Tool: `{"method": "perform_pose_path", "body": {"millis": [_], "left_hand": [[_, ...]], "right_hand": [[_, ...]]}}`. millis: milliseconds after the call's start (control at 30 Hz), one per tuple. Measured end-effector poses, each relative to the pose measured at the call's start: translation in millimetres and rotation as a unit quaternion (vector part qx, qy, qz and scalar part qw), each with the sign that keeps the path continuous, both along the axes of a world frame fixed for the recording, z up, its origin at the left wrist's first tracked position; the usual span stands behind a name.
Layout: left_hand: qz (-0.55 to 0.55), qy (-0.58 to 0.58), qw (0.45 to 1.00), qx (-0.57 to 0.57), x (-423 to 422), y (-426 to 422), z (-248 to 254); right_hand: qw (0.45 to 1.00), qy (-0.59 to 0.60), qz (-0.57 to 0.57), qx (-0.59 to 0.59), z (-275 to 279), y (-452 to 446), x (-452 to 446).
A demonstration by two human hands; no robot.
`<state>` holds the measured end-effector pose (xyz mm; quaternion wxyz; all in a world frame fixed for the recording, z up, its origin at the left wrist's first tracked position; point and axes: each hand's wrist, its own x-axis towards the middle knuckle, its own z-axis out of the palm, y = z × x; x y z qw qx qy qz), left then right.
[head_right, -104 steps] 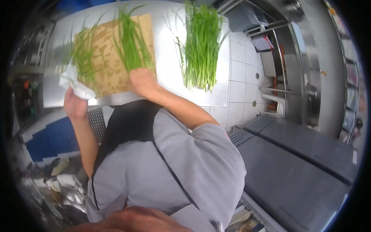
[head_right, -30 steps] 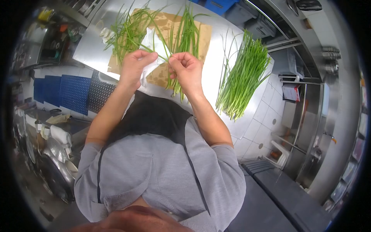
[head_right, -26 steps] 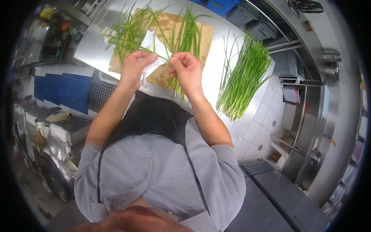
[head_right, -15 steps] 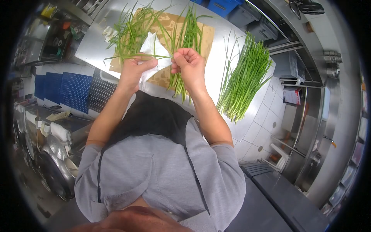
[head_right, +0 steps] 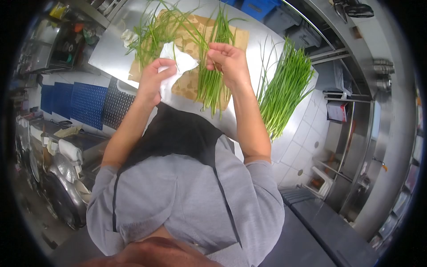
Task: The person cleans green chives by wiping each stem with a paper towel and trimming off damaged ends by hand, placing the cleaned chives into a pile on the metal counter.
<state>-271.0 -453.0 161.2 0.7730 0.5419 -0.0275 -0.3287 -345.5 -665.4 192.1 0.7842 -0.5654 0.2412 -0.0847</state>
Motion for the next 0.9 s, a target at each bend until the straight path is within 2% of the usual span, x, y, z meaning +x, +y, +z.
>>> {"method": "perform_pose_path", "body": {"millis": [200, 300, 400, 500, 800, 900], "left_hand": [[0.085, -0.025, 0.991, -0.102, -1.7, 5.9, -1.9], [0.126, -0.008, 0.989, -0.072, -5.4, 1.8, -2.4], [0.043, 0.043, 0.996, -0.071, 4.1, 4.4, -19.4], [0.033, 0.084, 0.990, -0.106, 0.7, 2.6, -18.5], [0.116, 0.118, 0.977, -0.137, -18.2, -3.8, 8.5], [-0.010, 0.173, 0.963, -0.207, -11.3, 6.8, -8.0]], "right_hand": [[0.999, -0.015, -0.023, 0.043, 8.1, 10.0, -3.4], [0.998, -0.025, -0.014, 0.049, 21.7, 34.1, -1.4], [0.995, -0.040, 0.010, 0.087, 4.9, 61.8, 3.9], [0.996, 0.012, 0.057, 0.062, -17.5, 78.0, 7.5], [0.999, 0.019, 0.049, 0.005, -23.0, 79.6, 6.8], [0.999, 0.013, 0.045, 0.003, -22.3, 80.0, 7.3]]}}
